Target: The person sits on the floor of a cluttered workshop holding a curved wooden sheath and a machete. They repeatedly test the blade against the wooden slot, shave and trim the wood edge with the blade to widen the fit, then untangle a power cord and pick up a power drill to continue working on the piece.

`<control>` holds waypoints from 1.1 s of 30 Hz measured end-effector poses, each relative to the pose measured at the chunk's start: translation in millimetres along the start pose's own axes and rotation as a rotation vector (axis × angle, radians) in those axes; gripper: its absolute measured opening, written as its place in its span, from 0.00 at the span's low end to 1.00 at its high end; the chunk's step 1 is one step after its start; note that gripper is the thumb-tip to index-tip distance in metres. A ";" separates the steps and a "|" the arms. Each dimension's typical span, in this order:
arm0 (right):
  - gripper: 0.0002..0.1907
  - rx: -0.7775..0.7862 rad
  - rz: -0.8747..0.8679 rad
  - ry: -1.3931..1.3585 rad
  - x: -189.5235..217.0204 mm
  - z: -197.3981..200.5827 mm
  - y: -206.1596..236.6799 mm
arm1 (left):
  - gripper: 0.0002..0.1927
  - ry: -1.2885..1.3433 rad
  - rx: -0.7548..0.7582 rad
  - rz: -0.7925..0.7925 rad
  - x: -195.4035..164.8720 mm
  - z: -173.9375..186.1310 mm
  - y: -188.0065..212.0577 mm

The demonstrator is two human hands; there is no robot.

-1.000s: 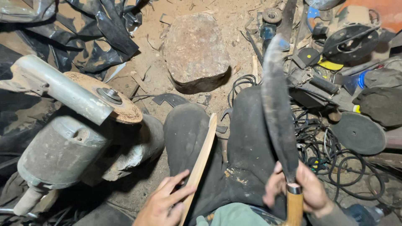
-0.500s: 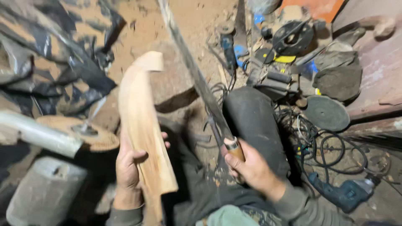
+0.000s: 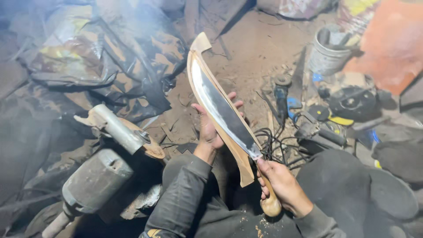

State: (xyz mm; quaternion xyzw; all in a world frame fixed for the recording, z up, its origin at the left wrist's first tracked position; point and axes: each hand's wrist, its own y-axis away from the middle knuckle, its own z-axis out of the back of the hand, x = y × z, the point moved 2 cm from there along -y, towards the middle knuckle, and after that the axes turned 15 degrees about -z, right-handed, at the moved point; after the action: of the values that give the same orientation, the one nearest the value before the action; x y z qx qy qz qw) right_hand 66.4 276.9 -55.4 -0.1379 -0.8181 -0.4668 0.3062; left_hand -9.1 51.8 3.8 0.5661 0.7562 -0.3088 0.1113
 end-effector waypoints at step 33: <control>0.22 -0.253 0.165 0.455 55.9 -85.6 -55.9 | 0.50 0.060 -0.141 -0.314 -47.1 59.5 -14.9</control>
State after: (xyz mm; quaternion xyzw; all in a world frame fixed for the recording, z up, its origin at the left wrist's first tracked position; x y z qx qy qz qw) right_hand 26.4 171.5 -26.0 -0.1327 -0.6496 -0.5577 0.4995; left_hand -17.9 -23.0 -13.4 0.4409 0.8580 -0.2514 0.0784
